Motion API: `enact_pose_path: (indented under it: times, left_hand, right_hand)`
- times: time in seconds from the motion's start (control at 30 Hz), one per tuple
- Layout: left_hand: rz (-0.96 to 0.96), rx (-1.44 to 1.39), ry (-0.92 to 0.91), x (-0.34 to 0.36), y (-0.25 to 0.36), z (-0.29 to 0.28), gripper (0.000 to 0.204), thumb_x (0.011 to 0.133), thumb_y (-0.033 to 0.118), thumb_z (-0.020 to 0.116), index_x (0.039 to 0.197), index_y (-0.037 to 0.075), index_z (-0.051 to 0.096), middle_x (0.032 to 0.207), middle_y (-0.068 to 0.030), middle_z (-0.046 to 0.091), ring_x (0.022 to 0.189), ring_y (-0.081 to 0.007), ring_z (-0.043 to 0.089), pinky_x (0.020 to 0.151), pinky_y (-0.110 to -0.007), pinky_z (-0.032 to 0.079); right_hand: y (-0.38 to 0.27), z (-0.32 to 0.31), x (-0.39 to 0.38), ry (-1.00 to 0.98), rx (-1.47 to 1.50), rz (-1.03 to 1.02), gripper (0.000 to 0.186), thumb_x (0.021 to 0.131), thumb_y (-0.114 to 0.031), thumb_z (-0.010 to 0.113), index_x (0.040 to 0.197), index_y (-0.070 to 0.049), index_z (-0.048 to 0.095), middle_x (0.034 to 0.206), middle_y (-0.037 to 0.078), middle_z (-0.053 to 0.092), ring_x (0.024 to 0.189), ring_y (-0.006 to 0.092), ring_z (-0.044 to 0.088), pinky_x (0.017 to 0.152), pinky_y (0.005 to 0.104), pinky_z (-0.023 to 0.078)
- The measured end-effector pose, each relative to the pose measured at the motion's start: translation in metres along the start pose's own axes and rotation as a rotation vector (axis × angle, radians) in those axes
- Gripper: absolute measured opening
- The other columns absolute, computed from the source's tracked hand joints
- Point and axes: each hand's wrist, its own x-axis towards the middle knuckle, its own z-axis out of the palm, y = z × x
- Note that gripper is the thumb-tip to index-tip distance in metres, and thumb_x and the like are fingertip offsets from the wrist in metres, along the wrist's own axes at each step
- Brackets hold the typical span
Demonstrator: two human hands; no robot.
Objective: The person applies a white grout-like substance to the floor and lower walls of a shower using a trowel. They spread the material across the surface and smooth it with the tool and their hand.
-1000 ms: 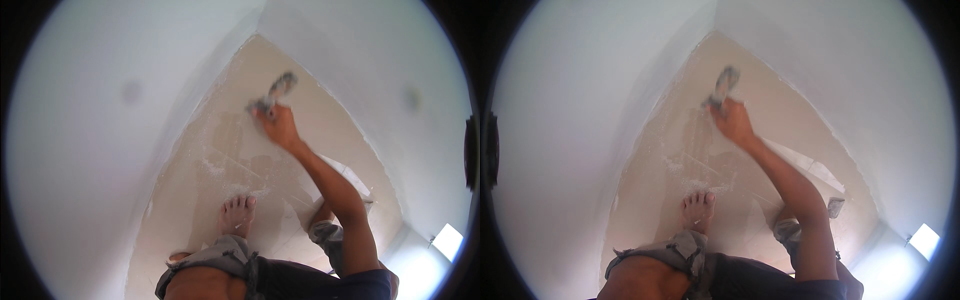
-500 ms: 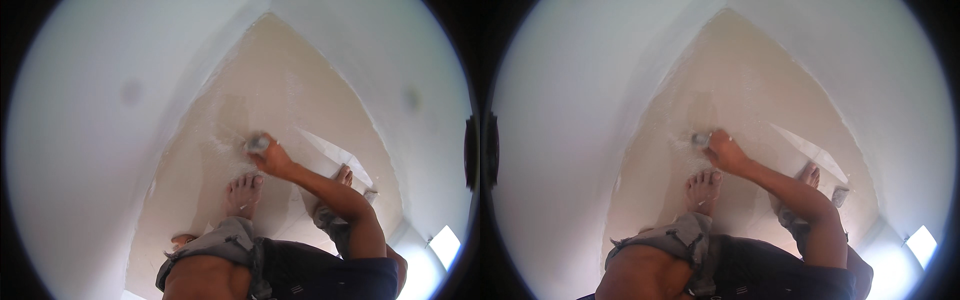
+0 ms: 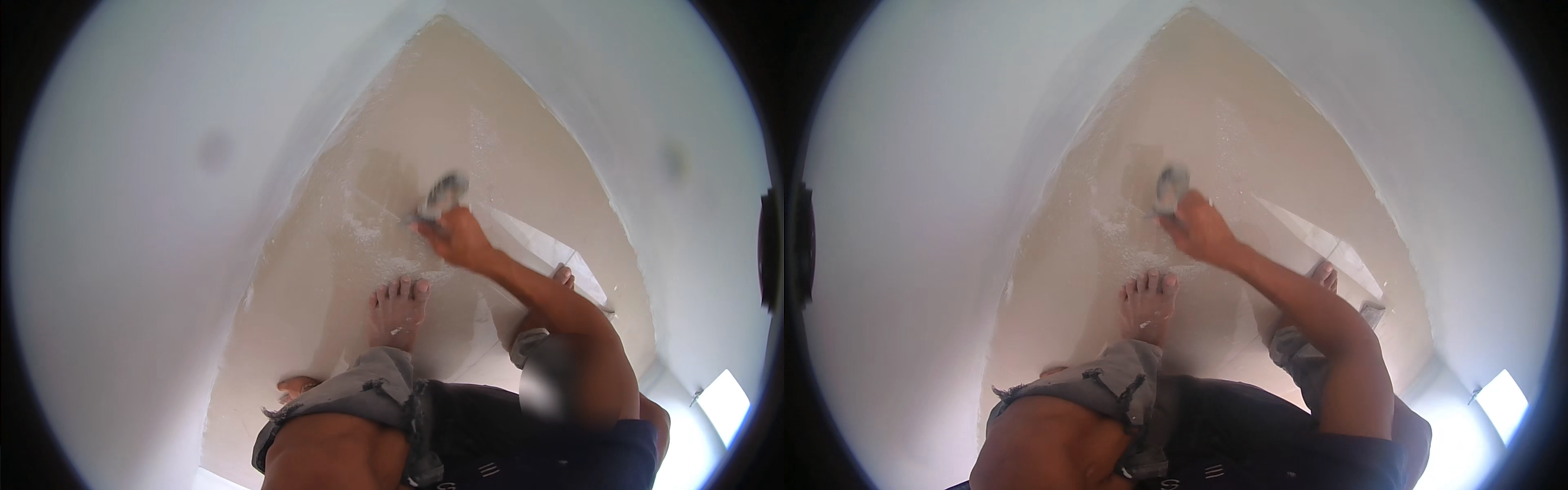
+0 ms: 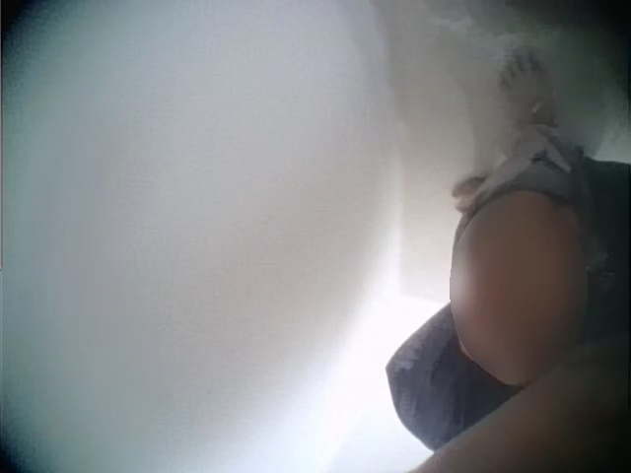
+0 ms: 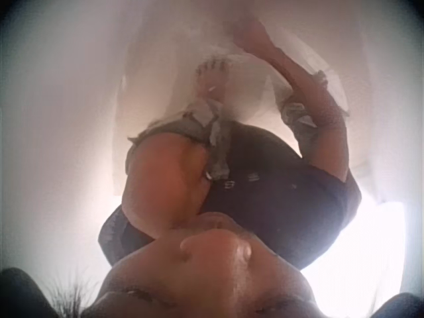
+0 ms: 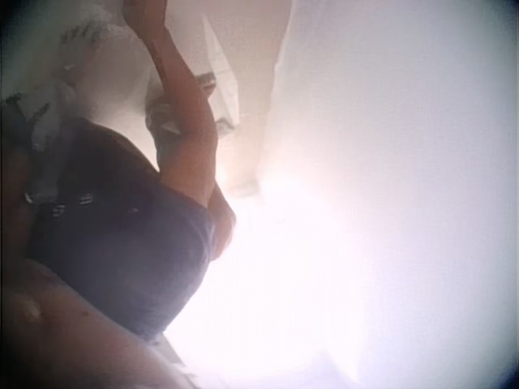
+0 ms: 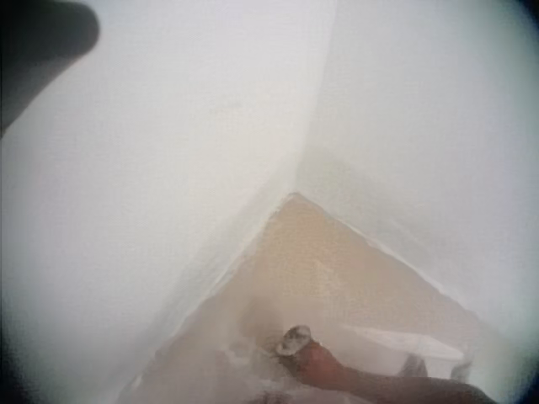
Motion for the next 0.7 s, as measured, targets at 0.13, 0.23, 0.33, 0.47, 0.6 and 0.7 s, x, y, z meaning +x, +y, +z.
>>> enact_pose_path:
  times: [0.13, 0.23, 0.33, 0.47, 0.6, 0.7]
  left_hand:
    - [-0.059, -0.07, 0.101, -0.004, -0.001, 0.018, 0.015, 0.104, 0.028, 0.057, 0.116, 0.019, 0.06, 0.119, -0.0073, 0.064, 0.107, -0.0344, 0.064, 0.094, -0.05, 0.051]
    - [0.03, 0.018, 0.018, 0.002, 0.002, -0.002, 0.016, 0.104, 0.029, 0.057, 0.115, 0.019, 0.06, 0.119, -0.0079, 0.064, 0.107, -0.0343, 0.064, 0.094, -0.05, 0.051]
    - [-0.006, -0.01, -0.018, 0.002, 0.0, -0.003, 0.016, 0.103, 0.028, 0.058, 0.116, 0.019, 0.06, 0.119, -0.009, 0.064, 0.109, -0.0344, 0.063, 0.094, -0.05, 0.051]
    - [0.022, 0.056, -0.046, 0.003, 0.0, -0.007, 0.017, 0.102, 0.023, 0.058, 0.118, 0.018, 0.057, 0.126, -0.0052, 0.061, 0.113, -0.0308, 0.061, 0.095, -0.046, 0.051]
    - [0.024, 0.035, -0.051, 0.005, 0.0, -0.009, 0.016, 0.103, 0.024, 0.058, 0.118, 0.019, 0.058, 0.123, -0.0076, 0.062, 0.111, -0.0328, 0.062, 0.093, -0.048, 0.051]
    - [0.022, 0.025, -0.077, -0.002, 0.0, -0.013, 0.016, 0.103, 0.025, 0.057, 0.119, 0.019, 0.059, 0.122, -0.009, 0.062, 0.111, -0.0342, 0.062, 0.093, -0.05, 0.051]
  right_hand:
    - [0.006, -0.012, 0.032, 0.222, 0.094, 0.014, 0.022, 0.097, -0.021, 0.073, 0.106, -0.001, 0.073, 0.091, 0.023, 0.073, 0.084, 0.0382, 0.073, 0.074, 0.047, 0.056]
    - [0.018, -0.068, 0.098, 0.396, 0.115, 0.271, 0.027, 0.096, -0.025, 0.076, 0.094, 0.002, 0.073, 0.078, 0.024, 0.07, 0.069, 0.0356, 0.072, 0.065, 0.044, 0.055]
    - [0.019, -0.069, 0.111, 0.332, 0.096, 0.324, 0.025, 0.096, -0.024, 0.076, 0.093, 0.001, 0.074, 0.074, 0.024, 0.068, 0.069, 0.0386, 0.072, 0.065, 0.0463, 0.054]
    - [0.016, -0.016, 0.009, 0.124, -0.007, -0.024, 0.026, 0.096, -0.025, 0.076, 0.094, 0.002, 0.074, 0.073, 0.025, 0.068, 0.072, 0.0449, 0.07, 0.066, 0.0507, 0.054]
    - [0.007, -0.024, -0.015, 0.095, 0.178, 0.049, 0.018, 0.096, -0.019, 0.075, 0.095, -0.001, 0.076, 0.081, 0.023, 0.072, 0.076, 0.0431, 0.071, 0.07, 0.0508, 0.054]
    - [0.004, -0.05, 0.026, 0.213, 0.233, 0.572, 0.015, 0.095, -0.016, 0.076, 0.095, -0.001, 0.076, 0.081, 0.021, 0.071, 0.069, 0.028, 0.068, 0.068, 0.0453, 0.054]
